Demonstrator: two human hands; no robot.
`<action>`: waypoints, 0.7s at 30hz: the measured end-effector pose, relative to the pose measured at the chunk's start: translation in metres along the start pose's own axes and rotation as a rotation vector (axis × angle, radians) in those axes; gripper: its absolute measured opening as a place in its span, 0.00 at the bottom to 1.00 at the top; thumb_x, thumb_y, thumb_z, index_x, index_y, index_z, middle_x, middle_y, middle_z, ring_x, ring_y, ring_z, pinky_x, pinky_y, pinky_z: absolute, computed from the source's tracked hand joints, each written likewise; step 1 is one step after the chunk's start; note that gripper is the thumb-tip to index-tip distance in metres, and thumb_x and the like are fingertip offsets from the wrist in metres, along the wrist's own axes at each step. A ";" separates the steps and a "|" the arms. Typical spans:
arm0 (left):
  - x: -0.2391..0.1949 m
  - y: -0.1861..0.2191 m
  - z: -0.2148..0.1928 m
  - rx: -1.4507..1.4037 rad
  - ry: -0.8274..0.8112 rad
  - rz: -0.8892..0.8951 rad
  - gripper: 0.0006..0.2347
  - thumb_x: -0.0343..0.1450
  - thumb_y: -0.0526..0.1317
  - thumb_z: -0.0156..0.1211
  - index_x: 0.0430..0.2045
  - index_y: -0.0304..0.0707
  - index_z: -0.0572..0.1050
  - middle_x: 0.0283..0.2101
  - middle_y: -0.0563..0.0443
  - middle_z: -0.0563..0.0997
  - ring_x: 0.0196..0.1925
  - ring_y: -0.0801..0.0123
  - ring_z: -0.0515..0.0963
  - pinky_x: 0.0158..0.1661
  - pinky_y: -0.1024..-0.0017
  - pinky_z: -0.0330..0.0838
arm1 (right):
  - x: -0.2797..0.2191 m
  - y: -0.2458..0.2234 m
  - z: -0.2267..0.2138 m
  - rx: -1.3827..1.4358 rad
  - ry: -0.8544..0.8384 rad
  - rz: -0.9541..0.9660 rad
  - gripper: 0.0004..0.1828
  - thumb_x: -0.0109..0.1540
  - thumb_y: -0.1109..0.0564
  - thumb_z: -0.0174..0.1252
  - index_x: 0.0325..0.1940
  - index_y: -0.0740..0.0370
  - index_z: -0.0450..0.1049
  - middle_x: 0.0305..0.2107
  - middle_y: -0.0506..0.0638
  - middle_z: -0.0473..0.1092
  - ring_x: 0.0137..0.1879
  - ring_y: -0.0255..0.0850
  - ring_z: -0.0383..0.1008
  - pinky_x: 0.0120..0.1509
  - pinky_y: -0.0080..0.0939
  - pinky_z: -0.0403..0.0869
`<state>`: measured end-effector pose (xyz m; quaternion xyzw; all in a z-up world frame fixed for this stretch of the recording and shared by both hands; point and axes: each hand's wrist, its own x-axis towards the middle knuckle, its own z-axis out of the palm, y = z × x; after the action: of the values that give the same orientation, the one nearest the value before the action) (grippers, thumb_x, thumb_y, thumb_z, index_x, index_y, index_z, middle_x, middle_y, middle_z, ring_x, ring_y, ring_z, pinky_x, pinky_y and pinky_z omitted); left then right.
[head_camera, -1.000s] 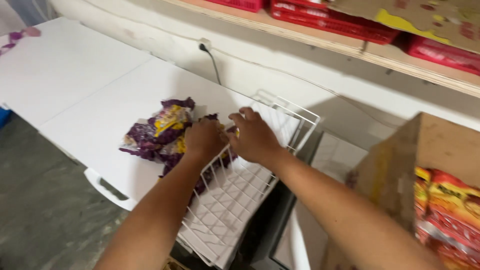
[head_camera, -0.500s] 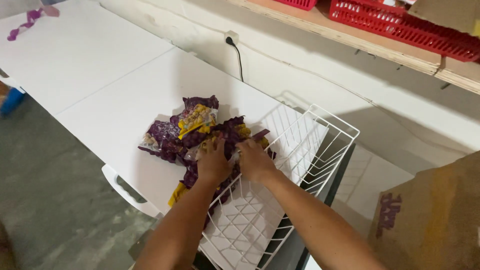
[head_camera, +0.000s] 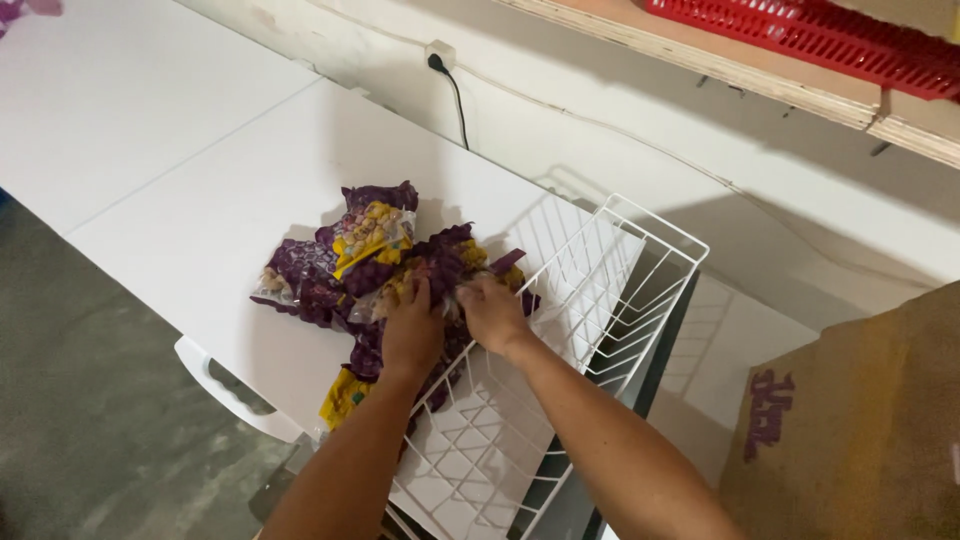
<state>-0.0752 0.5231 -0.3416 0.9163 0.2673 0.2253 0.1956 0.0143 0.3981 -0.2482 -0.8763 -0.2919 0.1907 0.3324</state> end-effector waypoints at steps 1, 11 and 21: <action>0.000 0.007 -0.011 0.000 0.003 0.004 0.28 0.71 0.42 0.57 0.68 0.32 0.62 0.71 0.33 0.62 0.70 0.26 0.58 0.68 0.51 0.57 | 0.003 0.001 0.001 0.000 0.005 -0.002 0.25 0.68 0.44 0.49 0.59 0.64 0.71 0.49 0.61 0.75 0.58 0.54 0.75 0.64 0.49 0.71; -0.018 0.051 -0.088 -0.624 0.324 -0.105 0.17 0.71 0.34 0.58 0.56 0.38 0.76 0.60 0.42 0.80 0.62 0.51 0.80 0.60 0.61 0.73 | 0.003 -0.016 0.015 0.897 -0.262 0.207 0.36 0.64 0.34 0.53 0.68 0.60 0.68 0.60 0.56 0.69 0.58 0.44 0.73 0.61 0.45 0.75; -0.049 0.088 -0.117 -0.562 0.354 0.333 0.22 0.64 0.30 0.64 0.56 0.37 0.74 0.64 0.31 0.66 0.68 0.43 0.67 0.64 0.56 0.64 | -0.013 -0.029 -0.003 1.252 -0.042 0.181 0.29 0.62 0.46 0.62 0.65 0.59 0.70 0.54 0.52 0.72 0.58 0.44 0.73 0.59 0.49 0.73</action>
<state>-0.1377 0.4543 -0.2184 0.8044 0.0721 0.4737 0.3511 -0.0049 0.4060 -0.2243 -0.5333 -0.0563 0.3697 0.7588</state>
